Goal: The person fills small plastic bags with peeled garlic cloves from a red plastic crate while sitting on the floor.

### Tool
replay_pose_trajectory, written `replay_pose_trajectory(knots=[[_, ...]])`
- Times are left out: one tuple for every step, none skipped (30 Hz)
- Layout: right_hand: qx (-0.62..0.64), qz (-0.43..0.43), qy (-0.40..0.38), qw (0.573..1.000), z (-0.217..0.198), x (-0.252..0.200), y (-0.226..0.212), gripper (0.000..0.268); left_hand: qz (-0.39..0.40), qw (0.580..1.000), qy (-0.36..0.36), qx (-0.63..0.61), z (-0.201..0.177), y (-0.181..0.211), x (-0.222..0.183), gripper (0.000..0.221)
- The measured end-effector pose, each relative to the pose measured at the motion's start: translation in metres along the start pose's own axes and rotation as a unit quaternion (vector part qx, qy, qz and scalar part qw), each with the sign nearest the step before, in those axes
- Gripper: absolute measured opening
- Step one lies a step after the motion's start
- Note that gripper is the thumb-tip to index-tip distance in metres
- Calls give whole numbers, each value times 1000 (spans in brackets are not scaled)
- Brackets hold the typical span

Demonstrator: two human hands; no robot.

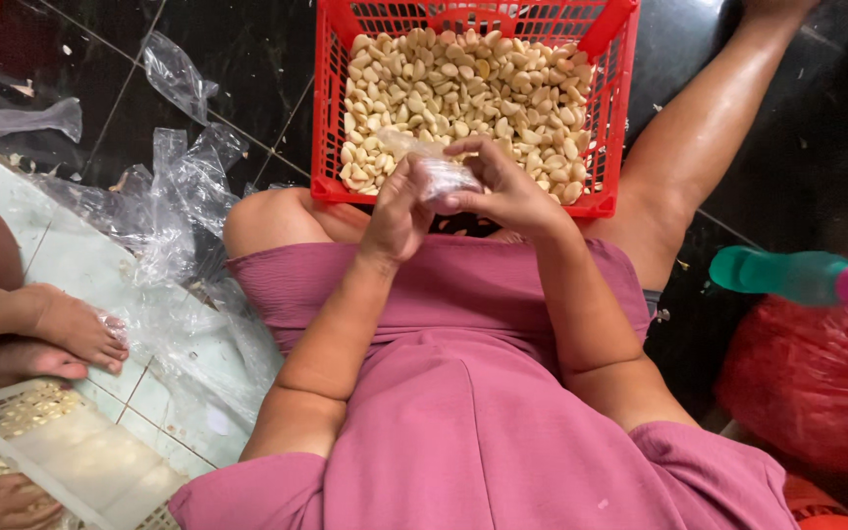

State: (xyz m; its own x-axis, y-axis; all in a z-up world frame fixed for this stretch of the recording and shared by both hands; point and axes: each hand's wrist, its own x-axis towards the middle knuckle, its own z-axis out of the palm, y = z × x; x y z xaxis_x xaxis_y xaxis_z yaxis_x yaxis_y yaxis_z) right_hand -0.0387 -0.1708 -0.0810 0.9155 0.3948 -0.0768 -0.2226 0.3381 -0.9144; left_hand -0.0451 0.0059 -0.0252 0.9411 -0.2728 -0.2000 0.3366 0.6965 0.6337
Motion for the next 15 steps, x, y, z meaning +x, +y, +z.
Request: replay_pose_trajectory(knots=[[-80, -37, 26, 996, 0, -1, -4, 49, 11, 998, -19, 61, -2, -1, -1, 21], [-159, -73, 53, 983, 0, -2, -7, 29, 22, 992, -37, 122, -4, -1, -1, 36], [-158, -74, 52, 983, 1, 1, -9, 29, 22, 992, -37, 123, -9, -3, 2, 36], [-228, -133, 58, 963, 2, 4, -10, 22, 38, 982, -45, 182, -14, -5, 5, 32], [-296, -193, 65, 933, 2, 9, -13, 17, 54, 967, -55, 242, -19, -5, 11, 28], [-296, -196, 67, 932, 2, 9, -12, 17, 55, 967, -57, 244, -21, -6, 13, 28], [-229, -167, 73, 956, 2, 9, -12, 14, 81, 954, -59, 282, -24, -7, 15, 23], [-160, -137, 79, 974, 3, 8, -11, 14, 107, 939, -60, 320, -26, -9, 17, 19], [-159, -138, 80, 974, 2, 11, -8, 14, 106, 939, -61, 321, -22, -7, 15, 19], [-82, -112, 97, 986, 2, 13, -5, 17, 95, 961, -63, 253, -17, -5, 13, 16], [-5, -85, 112, 990, 2, 15, -2, 19, 83, 978, -65, 181, -13, -4, 11, 14], [-6, -85, 112, 990, 0, 13, 3, 19, 83, 978, -65, 181, -3, 2, 6, 14], [151, -42, 101, 983, -2, 11, 6, 25, 45, 987, -96, 117, 7, 9, 2, 17], [303, 1, 86, 949, -3, 9, 10, 32, 6, 990, -127, 53, 17, 16, -1, 22], [303, 2, 88, 949, -5, 8, 9, 32, 5, 991, -127, 52, 8, 8, 5, 22]])
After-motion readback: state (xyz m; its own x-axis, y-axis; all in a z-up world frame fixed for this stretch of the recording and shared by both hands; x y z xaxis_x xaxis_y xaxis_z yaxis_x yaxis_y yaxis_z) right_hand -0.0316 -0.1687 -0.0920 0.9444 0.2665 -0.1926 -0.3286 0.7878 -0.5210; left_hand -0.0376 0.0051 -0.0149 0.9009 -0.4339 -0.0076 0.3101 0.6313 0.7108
